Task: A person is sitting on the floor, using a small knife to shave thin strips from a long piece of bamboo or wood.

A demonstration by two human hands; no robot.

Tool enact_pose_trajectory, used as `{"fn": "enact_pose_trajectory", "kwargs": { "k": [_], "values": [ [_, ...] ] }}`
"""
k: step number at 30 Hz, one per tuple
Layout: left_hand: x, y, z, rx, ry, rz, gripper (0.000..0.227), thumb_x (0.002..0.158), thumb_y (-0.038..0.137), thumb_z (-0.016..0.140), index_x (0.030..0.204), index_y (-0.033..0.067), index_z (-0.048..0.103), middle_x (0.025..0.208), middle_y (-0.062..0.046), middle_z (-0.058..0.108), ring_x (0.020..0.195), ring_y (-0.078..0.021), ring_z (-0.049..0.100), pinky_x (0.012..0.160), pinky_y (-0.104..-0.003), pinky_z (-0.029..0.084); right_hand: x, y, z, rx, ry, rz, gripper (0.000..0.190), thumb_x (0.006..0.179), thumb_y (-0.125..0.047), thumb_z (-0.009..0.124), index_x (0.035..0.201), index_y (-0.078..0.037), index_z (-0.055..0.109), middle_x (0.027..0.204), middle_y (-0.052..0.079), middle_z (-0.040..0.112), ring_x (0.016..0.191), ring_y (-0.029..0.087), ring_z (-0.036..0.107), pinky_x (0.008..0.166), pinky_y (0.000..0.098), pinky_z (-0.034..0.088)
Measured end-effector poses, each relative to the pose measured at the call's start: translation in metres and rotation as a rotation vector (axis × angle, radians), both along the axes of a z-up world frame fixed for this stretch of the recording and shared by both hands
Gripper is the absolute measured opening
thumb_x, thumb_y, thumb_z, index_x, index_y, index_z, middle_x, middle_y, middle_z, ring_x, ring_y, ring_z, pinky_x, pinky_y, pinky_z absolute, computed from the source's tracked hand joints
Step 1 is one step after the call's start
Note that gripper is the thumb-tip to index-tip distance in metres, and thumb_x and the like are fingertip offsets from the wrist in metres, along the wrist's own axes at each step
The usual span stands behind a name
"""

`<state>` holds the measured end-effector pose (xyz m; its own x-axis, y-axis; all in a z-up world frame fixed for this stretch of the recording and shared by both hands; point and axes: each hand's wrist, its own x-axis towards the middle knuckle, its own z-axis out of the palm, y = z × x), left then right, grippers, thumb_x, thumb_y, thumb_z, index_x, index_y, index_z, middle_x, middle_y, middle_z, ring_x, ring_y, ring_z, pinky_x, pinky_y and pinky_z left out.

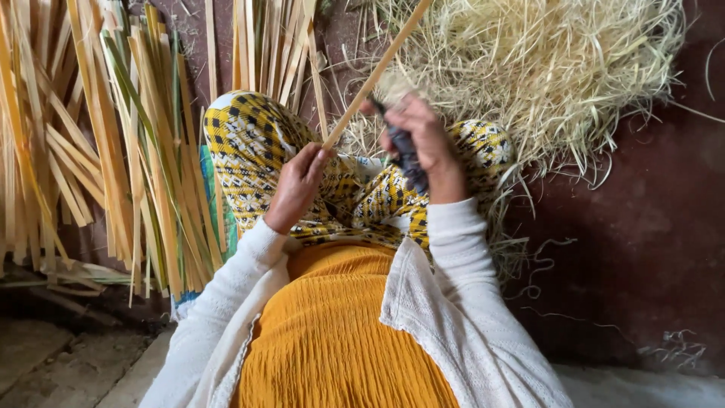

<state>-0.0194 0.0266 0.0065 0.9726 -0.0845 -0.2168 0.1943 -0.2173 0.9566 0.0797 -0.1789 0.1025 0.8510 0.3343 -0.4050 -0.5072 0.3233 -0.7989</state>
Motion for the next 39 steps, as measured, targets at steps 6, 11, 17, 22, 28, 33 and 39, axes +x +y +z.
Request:
{"fn": "enact_pose_trajectory", "kwargs": {
  "k": [6, 11, 17, 22, 28, 33, 39],
  "values": [
    [0.017, -0.019, 0.005, 0.075, -0.039, -0.030, 0.030, 0.107, 0.032, 0.047, 0.114, 0.0087, 0.064, 0.096, -0.016, 0.072, 0.078, -0.0343, 0.063, 0.071, -0.047, 0.046, -0.024, 0.000, -0.101, 0.111, 0.044, 0.086, 0.019, 0.091, 0.000, 0.063, 0.103, 0.001, 0.047, 0.073, 0.021, 0.062, 0.046, 0.030, 0.066, 0.032, 0.0362, 0.051],
    [0.013, -0.019, -0.002, 0.043, -0.015, -0.021, 0.027, 0.107, 0.032, 0.047, 0.110, 0.0129, 0.066, 0.068, -0.011, 0.061, 0.060, -0.0230, 0.050, 0.061, -0.039, 0.041, -0.025, 0.002, -0.102, 0.150, -0.009, 0.108, 0.007, 0.092, 0.003, 0.061, 0.094, -0.001, 0.055, 0.060, 0.020, 0.056, 0.039, 0.029, 0.059, 0.031, 0.0334, 0.046],
    [0.001, -0.013, -0.002, 0.042, -0.022, -0.013, 0.026, 0.107, 0.031, 0.047, 0.111, 0.0146, 0.067, 0.077, -0.014, 0.067, 0.063, -0.0262, 0.056, 0.063, -0.040, 0.044, -0.015, 0.002, -0.059, 0.152, -0.062, 0.136, 0.010, 0.091, 0.004, 0.061, 0.085, -0.003, 0.058, 0.051, 0.020, 0.053, 0.037, 0.027, 0.057, 0.032, 0.0327, 0.046],
    [-0.013, -0.007, 0.014, 0.063, -0.043, -0.010, 0.024, 0.107, 0.025, 0.046, 0.113, 0.0114, 0.066, 0.078, -0.016, 0.069, 0.056, -0.0247, 0.051, 0.057, -0.040, 0.042, -0.004, -0.004, -0.033, 0.115, -0.069, 0.059, 0.013, 0.090, 0.004, 0.064, 0.084, -0.006, 0.058, 0.060, 0.017, 0.059, 0.044, 0.026, 0.061, 0.033, 0.0327, 0.048],
    [-0.025, 0.002, 0.028, 0.025, -0.063, -0.025, 0.022, 0.106, 0.026, 0.049, 0.110, 0.0128, 0.066, 0.059, -0.012, 0.057, 0.050, -0.0186, 0.043, 0.053, -0.036, 0.039, 0.009, -0.021, -0.041, 0.110, -0.087, 0.042, 0.014, 0.093, 0.005, 0.060, 0.084, -0.006, 0.061, 0.064, 0.016, 0.062, 0.046, 0.026, 0.062, 0.035, 0.0322, 0.050],
    [-0.035, 0.012, 0.026, 0.044, -0.040, -0.045, 0.025, 0.106, 0.029, 0.048, 0.107, 0.0126, 0.067, 0.056, -0.008, 0.054, 0.048, -0.0172, 0.043, 0.053, -0.033, 0.040, 0.014, -0.027, -0.053, 0.114, -0.079, -0.009, 0.016, 0.092, 0.006, 0.062, 0.082, -0.006, 0.062, 0.064, 0.016, 0.061, 0.046, 0.026, 0.062, 0.035, 0.0341, 0.049],
    [-0.045, 0.025, 0.026, -0.077, -0.001, -0.112, 0.019, 0.102, 0.010, 0.049, 0.107, 0.0019, 0.065, 0.062, -0.001, 0.054, 0.044, -0.0070, 0.043, 0.036, -0.020, 0.034, 0.026, -0.051, -0.076, 0.377, 0.127, -0.035, 0.029, 0.091, 0.007, 0.064, 0.088, -0.013, 0.043, 0.096, 0.024, 0.063, 0.059, 0.024, 0.060, 0.041, 0.0278, 0.047]
  ]
}}
